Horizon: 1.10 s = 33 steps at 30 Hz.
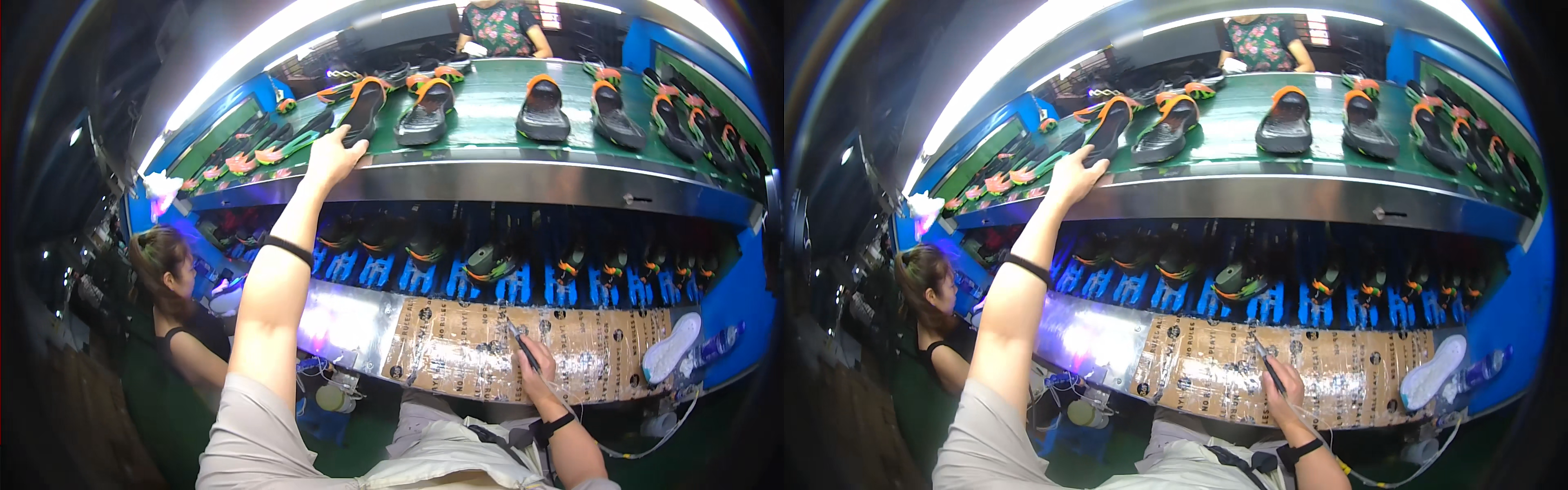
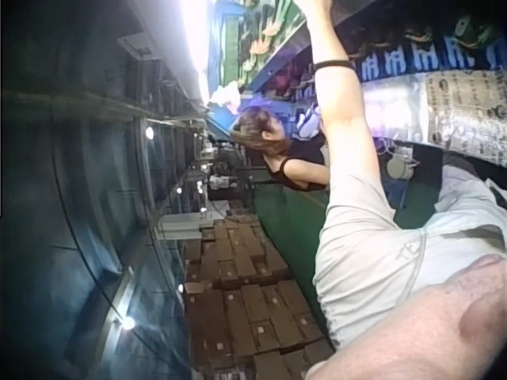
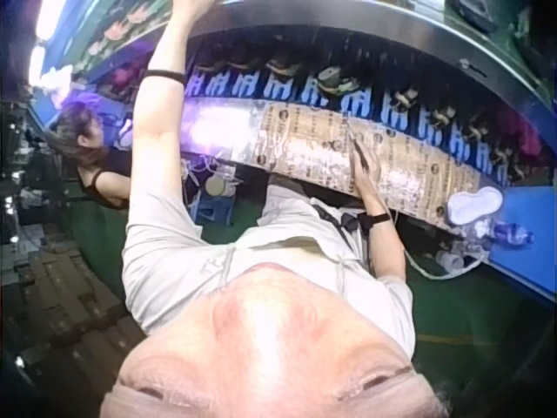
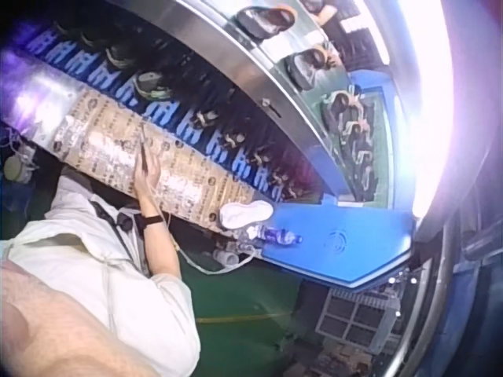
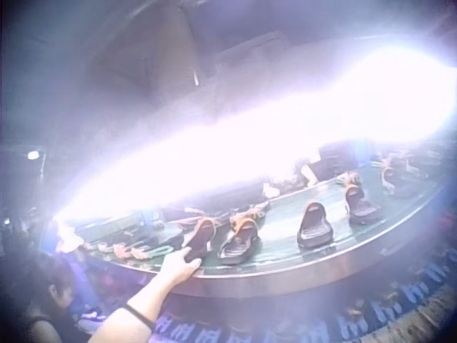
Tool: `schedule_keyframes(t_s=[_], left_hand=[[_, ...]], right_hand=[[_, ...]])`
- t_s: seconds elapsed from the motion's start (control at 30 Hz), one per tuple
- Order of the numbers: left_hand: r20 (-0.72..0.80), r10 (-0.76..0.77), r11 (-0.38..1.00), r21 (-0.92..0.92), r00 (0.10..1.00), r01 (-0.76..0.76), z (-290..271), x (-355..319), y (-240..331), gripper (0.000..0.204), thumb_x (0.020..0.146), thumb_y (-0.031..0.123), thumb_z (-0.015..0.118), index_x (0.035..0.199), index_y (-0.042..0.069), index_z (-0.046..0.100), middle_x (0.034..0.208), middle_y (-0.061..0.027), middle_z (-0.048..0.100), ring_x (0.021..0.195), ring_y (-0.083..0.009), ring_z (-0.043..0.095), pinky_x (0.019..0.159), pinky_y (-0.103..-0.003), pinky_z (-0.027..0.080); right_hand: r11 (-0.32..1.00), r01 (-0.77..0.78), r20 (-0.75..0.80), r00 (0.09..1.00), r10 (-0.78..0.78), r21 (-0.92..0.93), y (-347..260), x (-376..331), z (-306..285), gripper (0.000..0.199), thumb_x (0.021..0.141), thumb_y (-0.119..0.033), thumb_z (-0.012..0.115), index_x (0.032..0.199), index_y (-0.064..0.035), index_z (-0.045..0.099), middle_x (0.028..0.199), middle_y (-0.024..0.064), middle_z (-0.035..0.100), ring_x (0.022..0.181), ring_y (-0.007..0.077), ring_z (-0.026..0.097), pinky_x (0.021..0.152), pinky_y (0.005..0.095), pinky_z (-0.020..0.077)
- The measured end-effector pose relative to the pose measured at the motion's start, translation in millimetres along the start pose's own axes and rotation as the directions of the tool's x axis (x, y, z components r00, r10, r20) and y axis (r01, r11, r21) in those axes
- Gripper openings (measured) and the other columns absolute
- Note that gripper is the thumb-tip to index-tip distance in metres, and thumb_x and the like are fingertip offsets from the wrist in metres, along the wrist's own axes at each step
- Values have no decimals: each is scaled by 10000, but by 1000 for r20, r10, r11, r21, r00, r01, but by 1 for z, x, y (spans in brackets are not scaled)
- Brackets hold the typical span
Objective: Apply adhesive to shoe soles and place them on a conveyor belt in a factory setting.
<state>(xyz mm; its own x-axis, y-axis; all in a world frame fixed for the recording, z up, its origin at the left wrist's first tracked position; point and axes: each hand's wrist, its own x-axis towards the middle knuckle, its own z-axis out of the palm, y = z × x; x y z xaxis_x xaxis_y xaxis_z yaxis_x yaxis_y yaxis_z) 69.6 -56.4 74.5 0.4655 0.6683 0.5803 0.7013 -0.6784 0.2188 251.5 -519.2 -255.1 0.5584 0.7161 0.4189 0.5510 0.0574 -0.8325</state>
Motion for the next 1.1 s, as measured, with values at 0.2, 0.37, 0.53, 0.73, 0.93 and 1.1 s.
schedule_keyframes(t_s=[0.2,0.37,0.53,0.73,0.93,1.1], left_hand=[[-121,-53,997,-70,991,44,16,18,-21,759,912,508,682,1432,-29,549,1192,-294,705,1138,-401,688,1025,-431,510],[-295,93,936,352,951,17,-6,34,-114,499,969,357,591,1369,59,612,1249,-259,667,1162,-438,643,937,-576,504],[248,-166,689,721,954,-68,-44,37,-132,474,823,311,725,1252,130,635,1206,-163,704,1186,-358,664,977,-676,454],[309,32,960,255,950,-115,-72,37,-118,224,851,241,669,788,38,738,651,-106,623,639,-243,657,645,-438,501],[90,-296,938,214,951,272,-85,40,-237,486,980,416,643,1311,60,635,930,-141,687,800,-227,675,656,-402,543],[-303,-309,892,-421,901,164,-42,-48,-212,640,949,289,720,1481,21,487,1148,-127,699,993,-202,694,912,-312,538]], right_hand=[[997,-75,-9,997,76,33,3,4,1,319,898,-50,693,1210,12,703,951,151,688,872,284,677,808,365,520],[993,-111,33,993,110,42,1,8,-3,321,894,-39,695,1211,6,705,957,159,690,859,288,681,786,359,523],[994,-114,4,994,114,0,-3,0,-12,332,888,-36,706,1219,-13,712,949,162,689,835,302,681,758,362,529],[997,-80,-24,997,80,-11,3,3,-4,340,903,-86,741,1242,-70,729,1045,152,740,895,287,713,784,356,555],[1000,15,-21,1000,-15,8,3,8,8,313,902,-86,751,1215,-66,735,977,125,722,818,261,690,720,358,538],[999,34,63,997,-36,30,12,1,7,289,874,-83,771,1161,-62,756,972,129,733,839,264,698,742,357,543]])
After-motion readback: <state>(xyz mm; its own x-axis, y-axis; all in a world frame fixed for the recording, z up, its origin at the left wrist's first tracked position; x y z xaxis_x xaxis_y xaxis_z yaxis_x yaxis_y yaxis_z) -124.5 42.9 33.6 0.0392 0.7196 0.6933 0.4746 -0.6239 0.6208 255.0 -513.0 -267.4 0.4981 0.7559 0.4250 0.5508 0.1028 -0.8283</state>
